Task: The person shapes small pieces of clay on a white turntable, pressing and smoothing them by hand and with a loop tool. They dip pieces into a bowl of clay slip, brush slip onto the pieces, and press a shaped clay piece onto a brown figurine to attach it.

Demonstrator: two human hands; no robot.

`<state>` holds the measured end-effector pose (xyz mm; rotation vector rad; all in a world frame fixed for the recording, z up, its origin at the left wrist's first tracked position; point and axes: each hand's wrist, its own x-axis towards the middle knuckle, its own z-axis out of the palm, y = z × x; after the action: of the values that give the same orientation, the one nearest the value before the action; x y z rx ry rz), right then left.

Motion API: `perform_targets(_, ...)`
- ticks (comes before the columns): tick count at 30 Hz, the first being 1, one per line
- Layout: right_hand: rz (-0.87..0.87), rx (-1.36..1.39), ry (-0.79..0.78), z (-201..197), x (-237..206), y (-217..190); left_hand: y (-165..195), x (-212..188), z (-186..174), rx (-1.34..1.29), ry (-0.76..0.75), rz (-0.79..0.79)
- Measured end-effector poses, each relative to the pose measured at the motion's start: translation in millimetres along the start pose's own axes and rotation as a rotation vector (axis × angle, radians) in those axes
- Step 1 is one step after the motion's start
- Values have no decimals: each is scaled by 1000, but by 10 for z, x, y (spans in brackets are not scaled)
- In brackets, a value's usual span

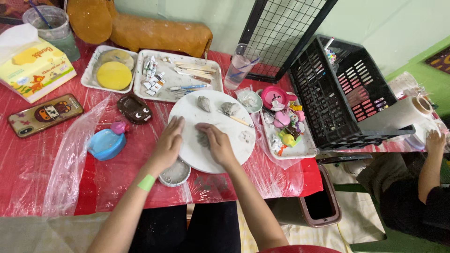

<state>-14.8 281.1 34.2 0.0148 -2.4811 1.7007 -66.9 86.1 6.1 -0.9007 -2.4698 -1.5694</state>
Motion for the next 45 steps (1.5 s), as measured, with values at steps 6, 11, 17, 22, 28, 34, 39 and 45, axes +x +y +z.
perform_targets(6, -35, 50, 5, 385, -116, -158, -41, -70, -145, -226, -25, -27)
perform_targets(11, -44, 197, 126, 517, -59, -143, -21, -186, -101, -267, 80, 68)
perform_targets(17, -19, 204, 329, 693, -16, -73, -57, -218, -42, -292, 122, 24)
perform_targets(22, -25, 444, 403, 821, 41, -17, -35, -229, -50, -229, 137, 86)
perform_targets(28, -40, 554, 361, 847, 27, 50, 14, -256, -40, -353, 125, 8)
perform_targets(34, -50, 576, 358, 902, -84, -12, 19, -347, -66, -336, 115, 0)
perform_targets(39, -45, 673, 278, 1000, -329, 5, 50, -675, -162, -356, 122, -15)
perform_targets(45, 42, 980, 269, 663, -158, 118, 66, -837, -240, -549, 161, -49)
